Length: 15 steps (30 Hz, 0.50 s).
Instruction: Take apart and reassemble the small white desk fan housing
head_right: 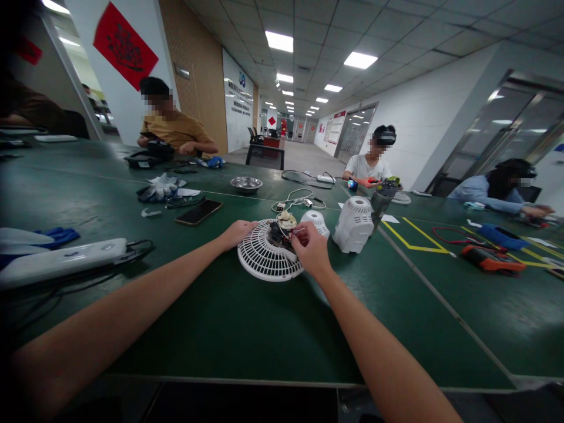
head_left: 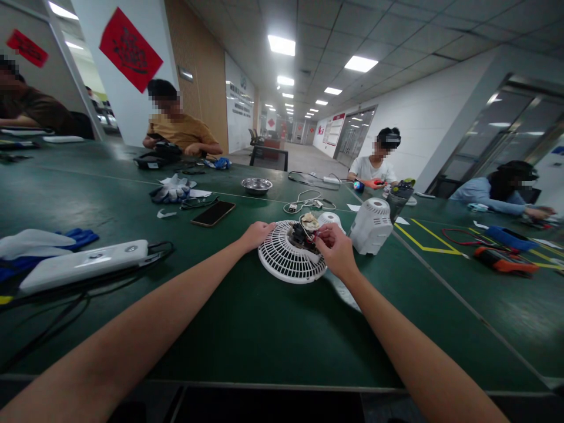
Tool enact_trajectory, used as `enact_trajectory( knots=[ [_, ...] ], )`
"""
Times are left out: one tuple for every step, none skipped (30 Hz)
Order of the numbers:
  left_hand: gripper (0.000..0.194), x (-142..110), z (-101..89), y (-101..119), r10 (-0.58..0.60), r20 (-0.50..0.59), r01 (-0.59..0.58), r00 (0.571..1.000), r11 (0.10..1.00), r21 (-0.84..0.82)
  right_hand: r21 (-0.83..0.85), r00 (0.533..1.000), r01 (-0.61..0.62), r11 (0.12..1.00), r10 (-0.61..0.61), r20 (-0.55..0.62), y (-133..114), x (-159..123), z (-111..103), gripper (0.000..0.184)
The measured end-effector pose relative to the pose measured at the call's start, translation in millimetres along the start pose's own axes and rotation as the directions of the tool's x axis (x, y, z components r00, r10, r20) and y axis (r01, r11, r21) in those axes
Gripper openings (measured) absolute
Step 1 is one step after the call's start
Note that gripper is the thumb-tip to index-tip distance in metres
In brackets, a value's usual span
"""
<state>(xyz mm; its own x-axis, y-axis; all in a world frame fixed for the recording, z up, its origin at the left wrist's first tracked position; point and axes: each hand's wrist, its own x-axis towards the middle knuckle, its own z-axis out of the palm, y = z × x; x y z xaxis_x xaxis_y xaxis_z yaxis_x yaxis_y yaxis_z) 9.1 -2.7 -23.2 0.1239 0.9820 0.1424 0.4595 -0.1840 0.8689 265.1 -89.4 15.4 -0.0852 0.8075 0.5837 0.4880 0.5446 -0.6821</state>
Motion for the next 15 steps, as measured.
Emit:
enact_trajectory(
  knots=[
    [0.052, 0, 0.1, 1, -0.006, -0.008, 0.006, 1.0, 1.0, -0.005, 0.005, 1.0, -0.001, 1.0, 0.001, 0.002, 1, 0, 0, 0.019],
    [0.052, -1, 0.2, 2, -0.011, -0.013, 0.011, 1.0, 1.0, -0.009, 0.011, 1.0, -0.002, 1.0, 0.002, 0.005, 2, 0, 0, 0.02],
    [0.051, 0, 0.5, 2, -0.017, -0.015, 0.017, 1.0, 1.0, -0.011, 0.017, 1.0, -0.005, 1.0, 0.005, 0.006, 3, 1, 1, 0.02],
    [0.051, 0, 0.7, 1, -0.022, -0.013, 0.022, 1.0, 1.0, -0.012, 0.023, 1.0, -0.007, 1.0, 0.007, 0.005, 3, 1, 1, 0.02],
    [0.052, 1, 0.9, 0, -0.023, -0.008, 0.023, 1.0, 1.0, -0.012, 0.024, 1.0, -0.008, 1.0, 0.008, 0.005, 4, 1, 1, 0.02],
    [0.053, 2, 1.2, -2, -0.02, 0.0, 0.02, 1.0, 1.0, -0.01, 0.022, 1.0, -0.008, 1.0, 0.008, 0.005, 4, 1, 1, 0.02],
    [0.054, 3, 1.3, -4, -0.011, 0.008, 0.011, 1.0, 1.0, -0.004, 0.018, 1.0, -0.008, 1.0, 0.008, 0.004, 3, 1, 1, 0.02],
    [0.055, 4, 1.4, -5, 0.001, 0.015, -0.001, 1.0, 1.0, 0.002, 0.013, 1.0, -0.007, 1.0, 0.007, 0.004, 3, 1, 1, 0.02],
    [0.056, 5, 1.3, -7, 0.011, 0.021, -0.011, 1.0, 1.0, 0.007, 0.01, 1.0, -0.008, 1.0, 0.008, 0.004, 3, 0, 0, 0.02],
    [0.056, 6, 1.2, -8, 0.019, 0.023, -0.019, 1.0, 1.0, 0.01, 0.009, 1.0, -0.009, 1.0, 0.008, 0.005, 2, 0, 0, 0.02],
    [0.056, 6, 1.1, -8, 0.022, 0.023, -0.022, 0.999, 1.0, 0.01, 0.009, 1.0, -0.009, 1.0, 0.009, 0.005, 1, 0, 0, 0.02],
    [0.055, 6, 0.9, -8, 0.021, 0.021, -0.022, 1.0, 1.0, 0.008, 0.009, 1.0, -0.008, 1.0, 0.008, 0.005, 1, 0, 0, 0.02],
    [0.055, 6, 0.7, -8, 0.016, 0.016, -0.016, 1.0, 1.0, 0.003, 0.008, 1.0, -0.005, 1.0, 0.005, 0.005, 1, 0, 0, 0.02],
    [0.054, 5, 0.6, -8, 0.009, 0.01, -0.009, 1.0, 1.0, -0.001, 0.005, 1.0, -0.002, 1.0, 0.002, 0.005, 0, 0, 0, 0.019],
    [0.054, 5, 0.5, -7, 0.003, 0.005, -0.003, 1.0, 1.0, -0.004, 0.0, 1.0, 0.0, 1.0, 0.0, 0.004, 0, 0, 0, 0.019]
  ],
)
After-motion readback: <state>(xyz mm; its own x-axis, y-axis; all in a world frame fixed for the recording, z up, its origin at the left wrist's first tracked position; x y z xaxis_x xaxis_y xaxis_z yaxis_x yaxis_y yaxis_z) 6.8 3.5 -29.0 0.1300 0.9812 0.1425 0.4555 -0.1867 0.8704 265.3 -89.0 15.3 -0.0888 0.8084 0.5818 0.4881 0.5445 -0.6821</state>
